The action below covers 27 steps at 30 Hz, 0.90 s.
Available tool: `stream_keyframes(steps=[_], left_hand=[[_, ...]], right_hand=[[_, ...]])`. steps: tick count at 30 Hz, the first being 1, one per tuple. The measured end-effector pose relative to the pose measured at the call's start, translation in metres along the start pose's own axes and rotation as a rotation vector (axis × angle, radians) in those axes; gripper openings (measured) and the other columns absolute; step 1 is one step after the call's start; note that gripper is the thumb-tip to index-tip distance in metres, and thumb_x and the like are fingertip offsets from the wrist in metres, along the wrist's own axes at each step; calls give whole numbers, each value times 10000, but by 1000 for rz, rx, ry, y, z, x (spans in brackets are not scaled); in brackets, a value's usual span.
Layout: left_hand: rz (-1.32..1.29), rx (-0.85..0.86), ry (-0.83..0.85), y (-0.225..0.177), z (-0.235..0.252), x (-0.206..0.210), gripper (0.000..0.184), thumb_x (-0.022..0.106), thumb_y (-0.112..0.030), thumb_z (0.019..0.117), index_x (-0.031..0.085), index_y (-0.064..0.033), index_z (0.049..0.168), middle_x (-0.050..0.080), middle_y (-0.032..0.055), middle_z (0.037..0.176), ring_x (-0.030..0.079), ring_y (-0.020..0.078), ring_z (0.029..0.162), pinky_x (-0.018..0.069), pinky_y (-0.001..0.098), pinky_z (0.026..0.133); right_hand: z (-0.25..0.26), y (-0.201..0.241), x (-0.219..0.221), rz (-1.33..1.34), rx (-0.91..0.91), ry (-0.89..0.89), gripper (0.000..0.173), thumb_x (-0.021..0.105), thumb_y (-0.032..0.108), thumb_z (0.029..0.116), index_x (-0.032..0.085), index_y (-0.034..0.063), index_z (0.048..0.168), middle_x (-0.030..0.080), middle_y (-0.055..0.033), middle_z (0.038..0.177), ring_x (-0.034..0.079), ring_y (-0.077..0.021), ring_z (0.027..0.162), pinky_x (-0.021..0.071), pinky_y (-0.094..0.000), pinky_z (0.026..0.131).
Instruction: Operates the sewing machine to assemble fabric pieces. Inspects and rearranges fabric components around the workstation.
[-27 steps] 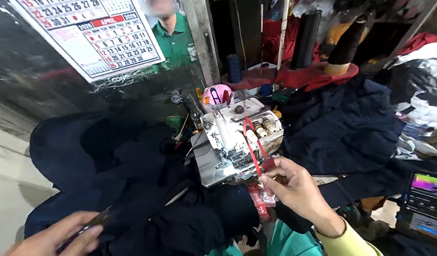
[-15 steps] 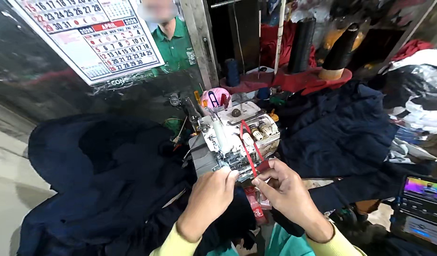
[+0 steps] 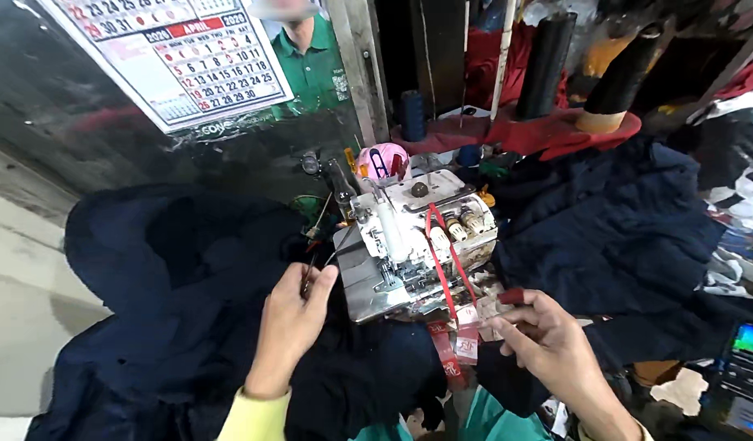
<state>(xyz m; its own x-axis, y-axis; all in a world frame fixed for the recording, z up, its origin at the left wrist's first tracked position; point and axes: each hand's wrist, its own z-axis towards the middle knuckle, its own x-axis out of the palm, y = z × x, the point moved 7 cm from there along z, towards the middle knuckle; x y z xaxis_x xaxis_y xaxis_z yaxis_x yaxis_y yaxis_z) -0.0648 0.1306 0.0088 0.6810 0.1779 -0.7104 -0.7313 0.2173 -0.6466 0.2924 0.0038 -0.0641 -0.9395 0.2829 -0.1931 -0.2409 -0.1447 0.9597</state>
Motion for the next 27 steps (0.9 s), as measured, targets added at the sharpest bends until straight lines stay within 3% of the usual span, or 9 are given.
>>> stream_keyframes(steps=[3,6,8,10,13,17,22,27], left_hand=[[-52,-127,16,11,6,40,674,612,-670,919,574,-91,1263,660,118,881,656,295,739,565,567,654],[-133,-202,-9,12,8,67,743,680,-698,856,514,-114,1286,644,115,925,638,283,765,554,541,677],[-281,-277,-26,21,8,75,700,778,-607,832,497,-131,1261,642,121,844,627,255,642,549,467,559],[-448,-334,16,25,8,78,619,827,-460,846,481,-139,1246,613,125,835,585,233,603,509,405,511],[-555,-346,51,25,9,78,528,811,-346,888,480,-125,1234,595,112,765,556,199,533,479,341,453],[-539,-322,58,27,9,79,486,765,-377,930,478,-139,1242,593,103,708,549,198,486,480,335,433],[-455,-300,64,30,13,79,350,579,-429,1042,491,-169,1259,586,97,707,531,211,456,486,363,417],[-296,-226,14,36,19,71,324,454,-452,1081,506,-207,1285,618,88,819,583,244,595,500,445,502]], right_hand=[[0,0,12,-7,-17,10,333,738,217,933,615,138,1233,770,-33,907,716,-225,617,598,-331,461],[-3,-1,8,-30,-27,-3,342,741,234,932,617,137,1235,769,-37,903,714,-227,611,597,-332,455],[-5,-2,4,-41,-34,-15,357,750,255,929,622,121,1235,766,-43,895,707,-224,600,589,-327,443],[-7,-3,2,-32,-40,-16,364,749,252,931,620,105,1238,768,-50,902,704,-225,592,581,-322,432],[-8,-3,6,-6,-37,3,353,745,220,932,617,87,1233,767,-58,905,701,-228,591,572,-318,426],[-7,-5,14,22,-23,35,346,737,183,932,601,64,1227,767,-79,914,709,-241,610,580,-324,438],[-8,1,24,21,-9,90,389,757,173,924,594,60,1260,765,-75,888,708,-232,605,580,-325,439],[-16,8,35,-26,-37,187,392,773,118,912,598,84,1261,779,-31,933,731,-206,645,618,-329,490]])
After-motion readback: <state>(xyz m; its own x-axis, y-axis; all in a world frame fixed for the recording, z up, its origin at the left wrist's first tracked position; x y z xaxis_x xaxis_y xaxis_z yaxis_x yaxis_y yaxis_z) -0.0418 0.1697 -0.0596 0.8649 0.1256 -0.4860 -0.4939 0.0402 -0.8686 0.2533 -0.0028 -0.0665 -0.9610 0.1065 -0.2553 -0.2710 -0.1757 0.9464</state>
